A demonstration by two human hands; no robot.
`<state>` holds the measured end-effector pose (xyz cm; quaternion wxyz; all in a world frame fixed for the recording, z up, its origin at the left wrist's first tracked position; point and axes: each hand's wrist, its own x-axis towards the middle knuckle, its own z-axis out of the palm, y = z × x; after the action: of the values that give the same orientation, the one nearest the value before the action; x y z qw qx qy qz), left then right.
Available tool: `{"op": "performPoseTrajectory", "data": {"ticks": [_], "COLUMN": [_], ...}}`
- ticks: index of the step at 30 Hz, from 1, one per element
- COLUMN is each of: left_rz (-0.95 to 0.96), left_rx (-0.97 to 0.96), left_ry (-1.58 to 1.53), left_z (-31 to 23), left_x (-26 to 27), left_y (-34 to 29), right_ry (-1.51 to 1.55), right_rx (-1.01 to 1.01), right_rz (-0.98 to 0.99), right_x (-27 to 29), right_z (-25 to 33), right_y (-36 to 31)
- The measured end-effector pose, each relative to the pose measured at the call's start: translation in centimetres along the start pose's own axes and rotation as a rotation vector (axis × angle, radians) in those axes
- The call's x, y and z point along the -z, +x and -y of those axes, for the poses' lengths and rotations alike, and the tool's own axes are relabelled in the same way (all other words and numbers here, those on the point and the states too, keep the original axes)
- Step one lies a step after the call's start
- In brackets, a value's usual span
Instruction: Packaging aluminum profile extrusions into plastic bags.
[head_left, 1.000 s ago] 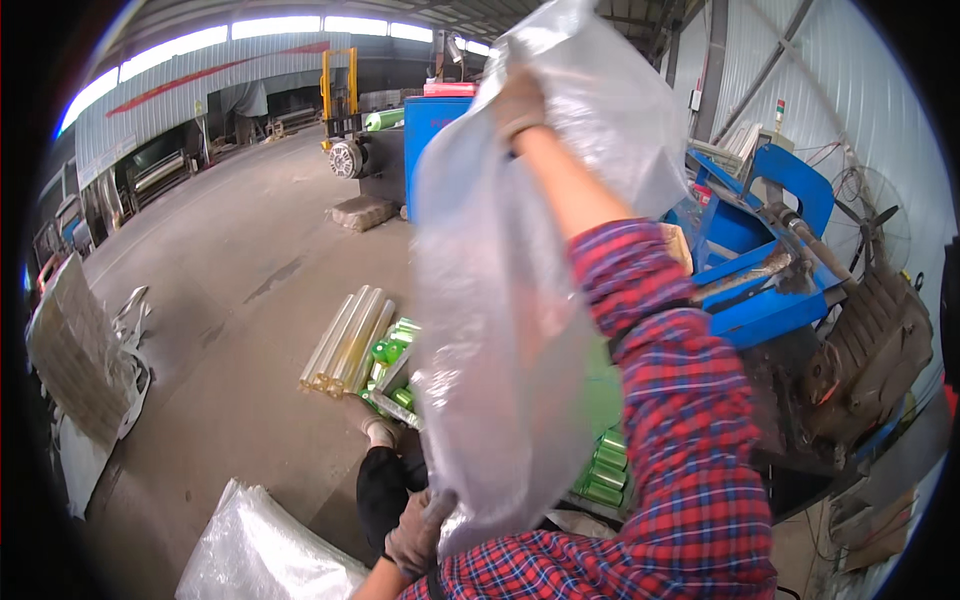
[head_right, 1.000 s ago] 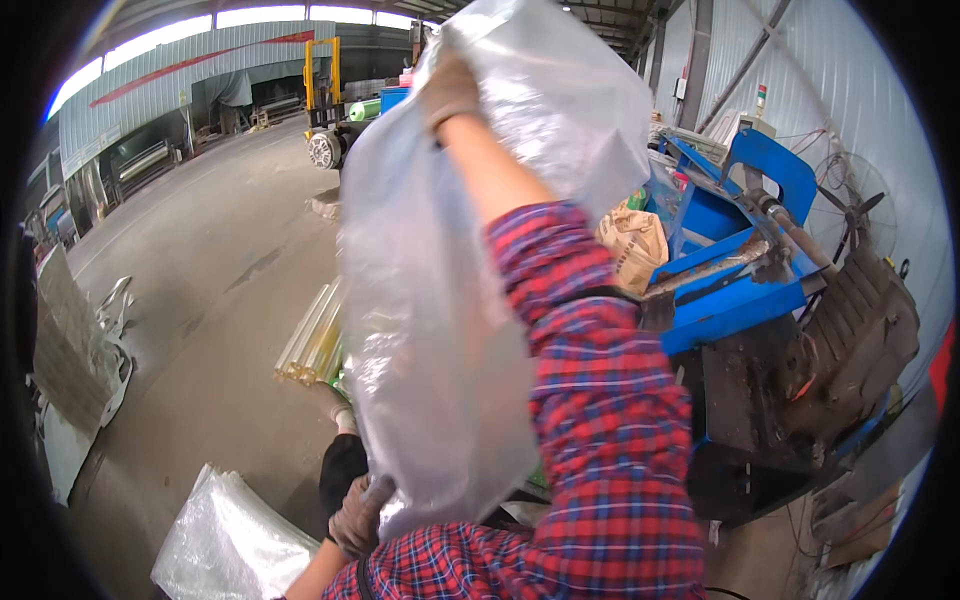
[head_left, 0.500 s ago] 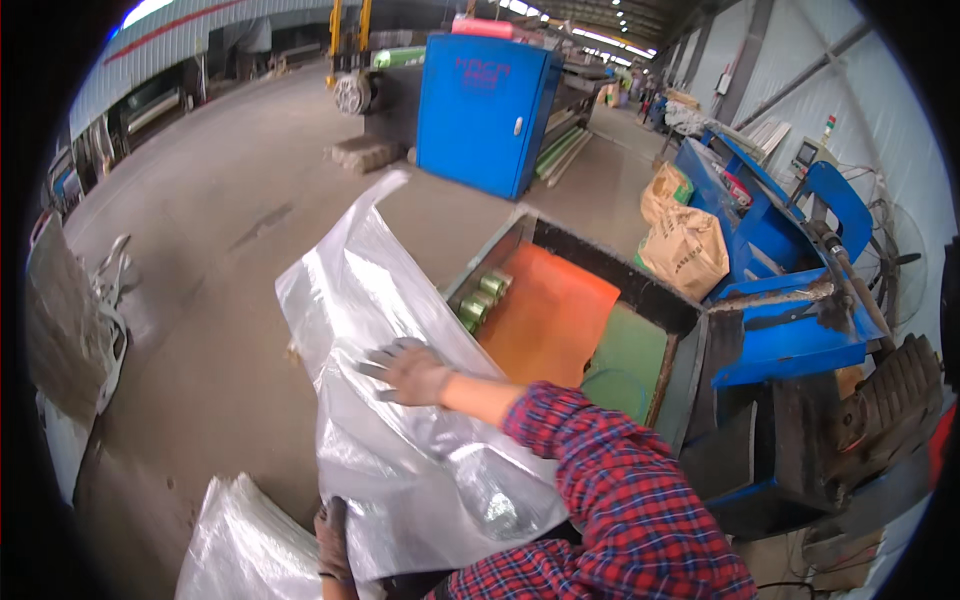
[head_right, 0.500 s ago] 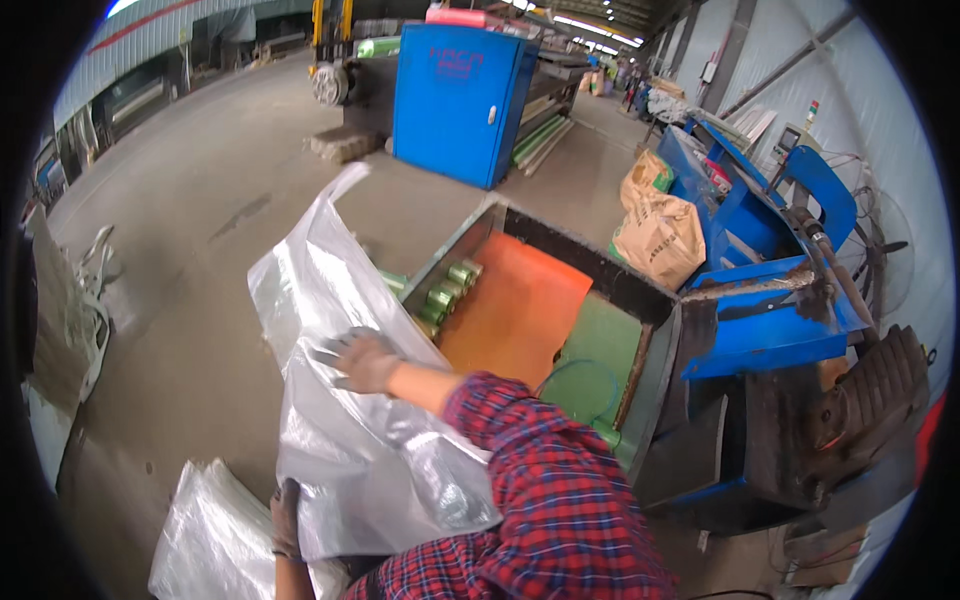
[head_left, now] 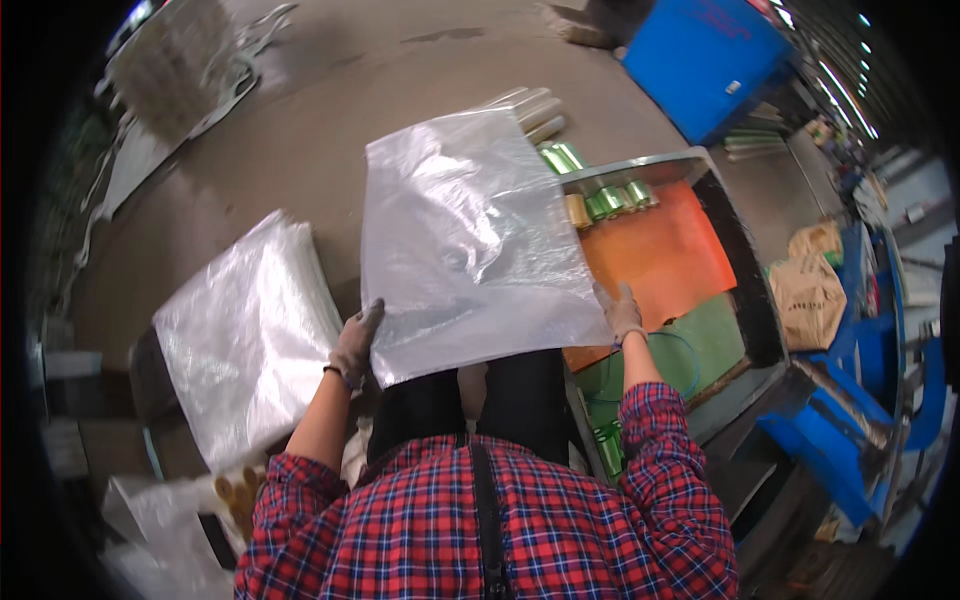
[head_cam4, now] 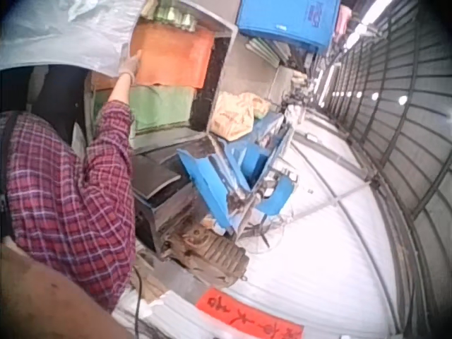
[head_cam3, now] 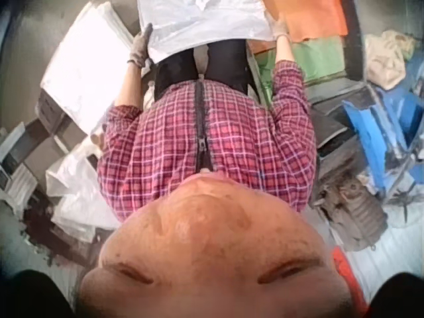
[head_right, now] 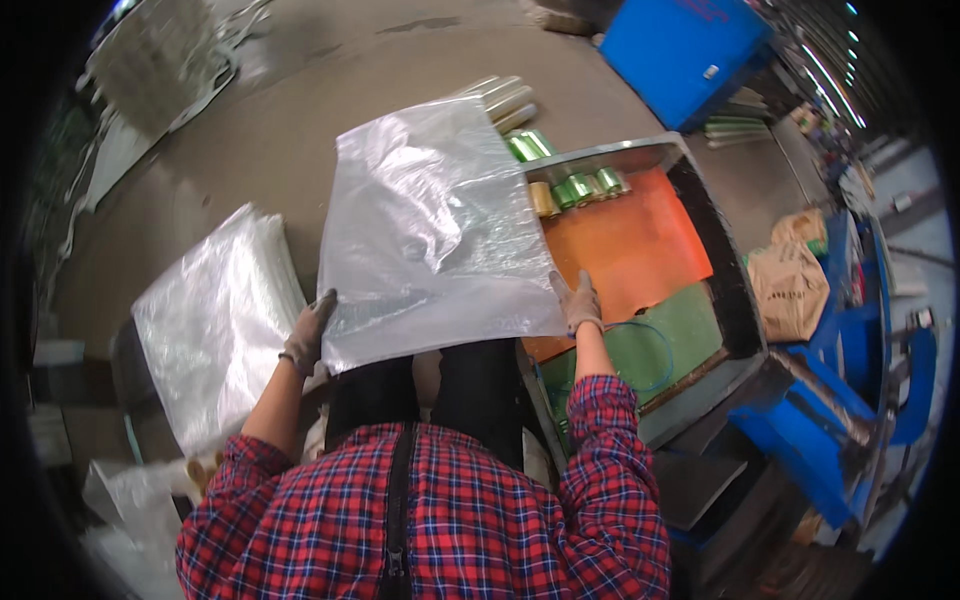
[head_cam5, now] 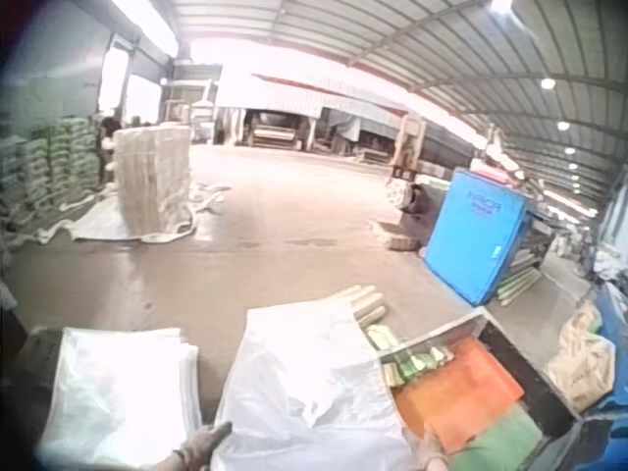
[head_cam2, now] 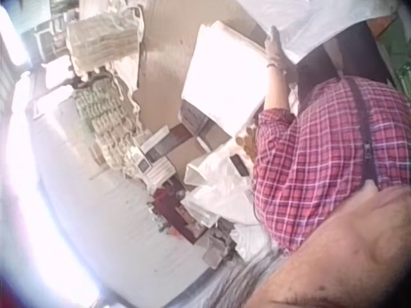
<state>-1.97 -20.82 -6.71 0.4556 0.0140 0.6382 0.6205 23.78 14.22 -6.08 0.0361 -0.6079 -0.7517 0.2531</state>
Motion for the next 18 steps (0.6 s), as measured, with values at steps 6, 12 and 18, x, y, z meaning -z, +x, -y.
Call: {"op": "performPoseTrajectory", "data": {"ticks": [6,12,18], "left_rz": [-0.077,-0.089,-0.141], "left_rx": [0.177,0.093,-0.360], "left_ry": [-0.048,0.271,0.281], "left_z": [7.4,9.0,4.5], "left_x": [2.6,2.0,2.1], "left_y": [2.3,4.6,6.1], "right_ry": [-0.249,0.517,0.424], "right_rx": [0.125,0.151,-0.143], "right_rz": [0.397,-0.029,-0.001], "right_x": [-2.0,6.1,-3.6], "right_z": [-4.3,-7.2,-19.6], "right_y": [4.3,-4.6,-12.7]}}
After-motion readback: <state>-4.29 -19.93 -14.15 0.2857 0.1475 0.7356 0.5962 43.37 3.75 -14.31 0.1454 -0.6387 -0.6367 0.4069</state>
